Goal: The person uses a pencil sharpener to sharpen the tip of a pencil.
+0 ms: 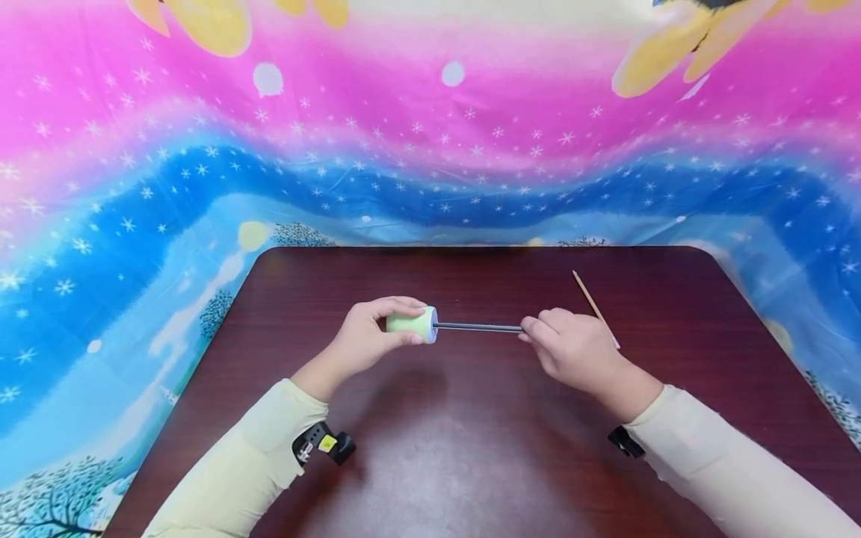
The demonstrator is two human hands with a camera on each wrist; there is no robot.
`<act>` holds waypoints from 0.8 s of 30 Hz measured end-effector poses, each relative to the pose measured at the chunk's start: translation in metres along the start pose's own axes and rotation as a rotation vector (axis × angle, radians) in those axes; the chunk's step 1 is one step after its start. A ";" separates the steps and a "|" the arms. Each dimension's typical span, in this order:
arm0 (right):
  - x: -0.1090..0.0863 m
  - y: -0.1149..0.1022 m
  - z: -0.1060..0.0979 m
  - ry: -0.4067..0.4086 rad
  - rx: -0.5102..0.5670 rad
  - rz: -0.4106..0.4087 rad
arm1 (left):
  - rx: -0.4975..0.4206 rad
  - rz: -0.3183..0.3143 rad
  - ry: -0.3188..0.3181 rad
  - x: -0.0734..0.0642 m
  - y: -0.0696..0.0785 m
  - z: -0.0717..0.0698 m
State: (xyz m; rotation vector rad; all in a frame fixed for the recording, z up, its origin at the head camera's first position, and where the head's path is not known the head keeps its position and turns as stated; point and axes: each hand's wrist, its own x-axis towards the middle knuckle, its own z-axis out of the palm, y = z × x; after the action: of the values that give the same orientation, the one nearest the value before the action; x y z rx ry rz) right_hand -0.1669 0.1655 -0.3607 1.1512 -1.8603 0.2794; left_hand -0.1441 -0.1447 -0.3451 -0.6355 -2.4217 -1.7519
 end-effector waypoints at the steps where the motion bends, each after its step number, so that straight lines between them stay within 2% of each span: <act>1: 0.001 -0.002 -0.001 -0.015 0.014 0.007 | 0.004 0.012 -0.003 -0.001 0.000 0.000; 3: 0.002 -0.004 -0.004 -0.077 0.060 0.057 | 0.034 0.058 0.001 -0.002 -0.001 0.000; 6: 0.007 -0.006 -0.011 -0.211 0.200 0.200 | 0.108 0.177 0.020 -0.003 -0.002 0.001; 8: 0.011 -0.006 -0.015 -0.313 0.328 0.333 | 0.188 0.302 0.040 -0.003 -0.003 0.002; 13: 0.019 0.002 -0.023 -0.569 0.666 0.723 | 0.398 0.671 0.095 0.000 -0.007 0.005; 15: 0.021 0.006 -0.024 -0.641 0.723 0.808 | 0.442 0.758 0.114 0.001 -0.007 0.006; 17: 0.021 0.009 -0.023 -0.680 0.719 0.815 | 0.453 0.772 0.120 0.002 -0.006 0.007; 19: 0.019 0.011 -0.021 -0.682 0.646 0.764 | 0.443 0.720 0.114 0.001 -0.005 0.008; 21: 0.017 0.010 -0.020 -0.650 0.530 0.680 | 0.409 0.623 0.103 0.001 -0.004 0.008; 24: 0.013 0.008 -0.017 -0.533 0.345 0.515 | 0.341 0.445 0.089 -0.001 -0.003 0.007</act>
State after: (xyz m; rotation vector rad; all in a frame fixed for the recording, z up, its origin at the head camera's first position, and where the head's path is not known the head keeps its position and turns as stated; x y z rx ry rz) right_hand -0.1652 0.1721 -0.3389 1.0099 -2.6568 0.6517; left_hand -0.1436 -0.1389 -0.3506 -0.9352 -2.2175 -1.1420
